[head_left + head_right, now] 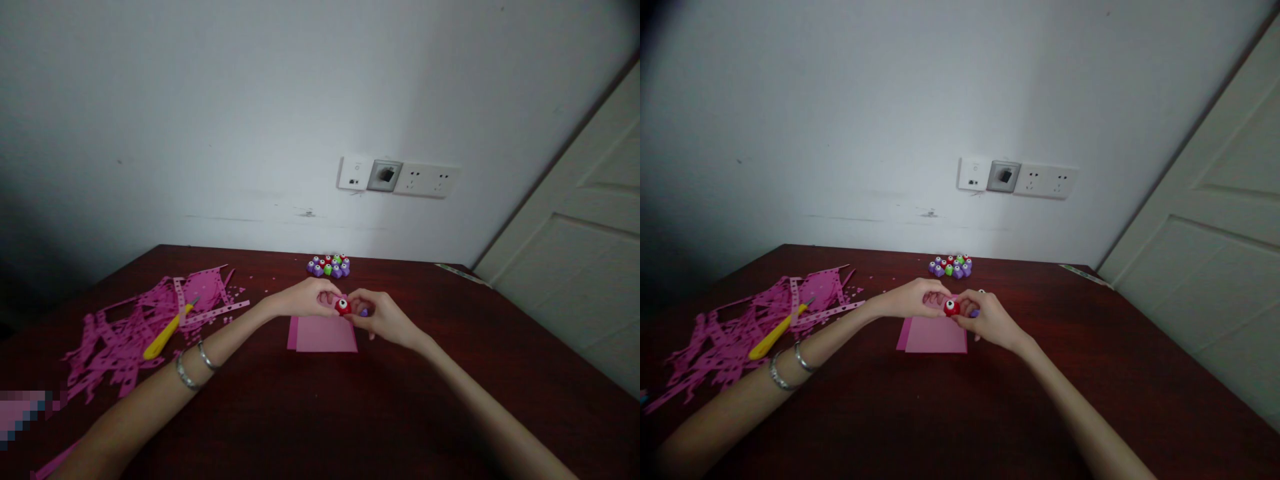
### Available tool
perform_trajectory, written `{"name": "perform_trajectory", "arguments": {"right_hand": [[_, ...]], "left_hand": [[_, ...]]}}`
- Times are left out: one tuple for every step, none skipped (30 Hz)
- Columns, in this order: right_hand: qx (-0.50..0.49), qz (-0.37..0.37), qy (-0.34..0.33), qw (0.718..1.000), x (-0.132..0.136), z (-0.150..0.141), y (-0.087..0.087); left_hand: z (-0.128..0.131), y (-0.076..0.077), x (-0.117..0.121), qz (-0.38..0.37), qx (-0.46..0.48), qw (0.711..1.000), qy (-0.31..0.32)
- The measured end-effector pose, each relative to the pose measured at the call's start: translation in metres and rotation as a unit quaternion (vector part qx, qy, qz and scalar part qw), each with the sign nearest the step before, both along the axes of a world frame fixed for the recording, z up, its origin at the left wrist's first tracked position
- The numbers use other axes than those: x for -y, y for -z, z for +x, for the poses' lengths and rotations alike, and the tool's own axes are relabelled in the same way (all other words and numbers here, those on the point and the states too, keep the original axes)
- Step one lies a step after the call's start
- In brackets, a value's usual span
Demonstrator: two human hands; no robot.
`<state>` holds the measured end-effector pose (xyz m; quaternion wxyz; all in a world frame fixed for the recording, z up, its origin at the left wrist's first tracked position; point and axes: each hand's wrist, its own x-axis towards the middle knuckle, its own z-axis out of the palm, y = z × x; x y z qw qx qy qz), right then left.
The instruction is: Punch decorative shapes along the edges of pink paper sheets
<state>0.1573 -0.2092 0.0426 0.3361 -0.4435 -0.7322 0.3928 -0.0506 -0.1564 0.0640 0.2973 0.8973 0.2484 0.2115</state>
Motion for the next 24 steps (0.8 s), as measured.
{"name": "perform_trajectory", "arguments": {"right_hand": [[-0.018, -0.02, 0.007, 1.0, -0.001, 0.001, 0.004], [-0.036, -0.036, 0.014, 0.999, -0.002, 0.002, 0.009], [-0.055, -0.05, 0.022, 0.997, -0.004, 0.003, 0.015], [-0.072, -0.062, 0.029, 0.995, -0.005, 0.004, 0.021], [-0.087, -0.07, 0.036, 0.993, -0.007, 0.006, 0.027], [-0.102, -0.073, 0.042, 0.991, -0.009, 0.008, 0.033], [-0.113, -0.071, 0.048, 0.99, -0.012, 0.009, 0.039], [-0.118, -0.063, 0.053, 0.99, -0.014, 0.011, 0.043], [-0.12, -0.053, 0.06, 0.99, -0.016, 0.013, 0.047], [-0.118, -0.043, 0.067, 0.99, -0.019, 0.016, 0.05], [-0.114, -0.033, 0.074, 0.99, -0.021, 0.018, 0.052], [-0.11, -0.025, 0.079, 0.99, -0.023, 0.02, 0.054], [-0.106, -0.018, 0.084, 0.991, -0.025, 0.022, 0.055], [-0.102, -0.013, 0.088, 0.991, -0.026, 0.023, 0.056], [-0.097, -0.007, 0.094, 0.991, -0.028, 0.025, 0.057], [-0.09, -0.002, 0.099, 0.991, -0.029, 0.026, 0.057], [-0.083, 0.0, 0.104, 0.991, -0.03, 0.027, 0.058], [-0.076, -0.001, 0.108, 0.991, -0.03, 0.028, 0.058], [-0.071, -0.007, 0.11, 0.991, -0.03, 0.029, 0.058], [-0.066, -0.015, 0.11, 0.992, -0.03, 0.03, 0.058], [-0.061, -0.026, 0.11, 0.992, -0.03, 0.03, 0.057], [-0.055, -0.038, 0.11, 0.992, -0.029, 0.031, 0.057], [-0.049, -0.048, 0.11, 0.992, -0.029, 0.031, 0.056], [-0.042, -0.057, 0.11, 0.991, -0.028, 0.031, 0.055]], "left_hand": [[-0.003, 0.0, -0.003, -0.006, -0.005, 1.0, -0.009], [-0.006, 0.0, -0.007, -0.01, -0.013, 1.0, -0.021], [-0.01, 0.0, -0.012, -0.012, -0.026, 0.999, -0.034], [-0.014, 0.002, -0.018, -0.011, -0.043, 0.998, -0.048], [-0.018, 0.005, -0.024, -0.009, -0.065, 0.996, -0.059], [-0.022, 0.009, -0.029, -0.009, -0.089, 0.993, -0.072], [-0.026, 0.013, -0.035, -0.008, -0.112, 0.99, -0.087], [-0.028, 0.018, -0.039, -0.006, -0.131, 0.986, -0.104], [-0.031, 0.023, -0.043, -0.005, -0.146, 0.982, -0.12], [-0.032, 0.028, -0.046, -0.002, -0.159, 0.978, -0.133], [-0.034, 0.032, -0.048, 0.003, -0.168, 0.976, -0.142], [-0.035, 0.036, -0.05, 0.01, -0.176, 0.974, -0.146], [-0.035, 0.039, -0.051, 0.021, -0.183, 0.972, -0.147], [-0.036, 0.042, -0.052, 0.033, -0.189, 0.97, -0.147], [-0.037, 0.044, -0.053, 0.043, -0.196, 0.969, -0.146], [-0.037, 0.045, -0.054, 0.05, -0.203, 0.967, -0.143], [-0.038, 0.047, -0.055, 0.053, -0.21, 0.966, -0.14], [-0.038, 0.048, -0.057, 0.051, -0.215, 0.966, -0.136], [-0.039, 0.049, -0.058, 0.044, -0.217, 0.966, -0.132], [-0.039, 0.051, -0.06, 0.035, -0.217, 0.967, -0.13], [-0.039, 0.052, -0.061, 0.025, -0.215, 0.968, -0.128], [-0.04, 0.054, -0.063, 0.016, -0.211, 0.969, -0.128], [-0.04, 0.056, -0.065, 0.008, -0.207, 0.97, -0.127], [-0.04, 0.058, -0.066, 0.001, -0.203, 0.971, -0.127]]}}
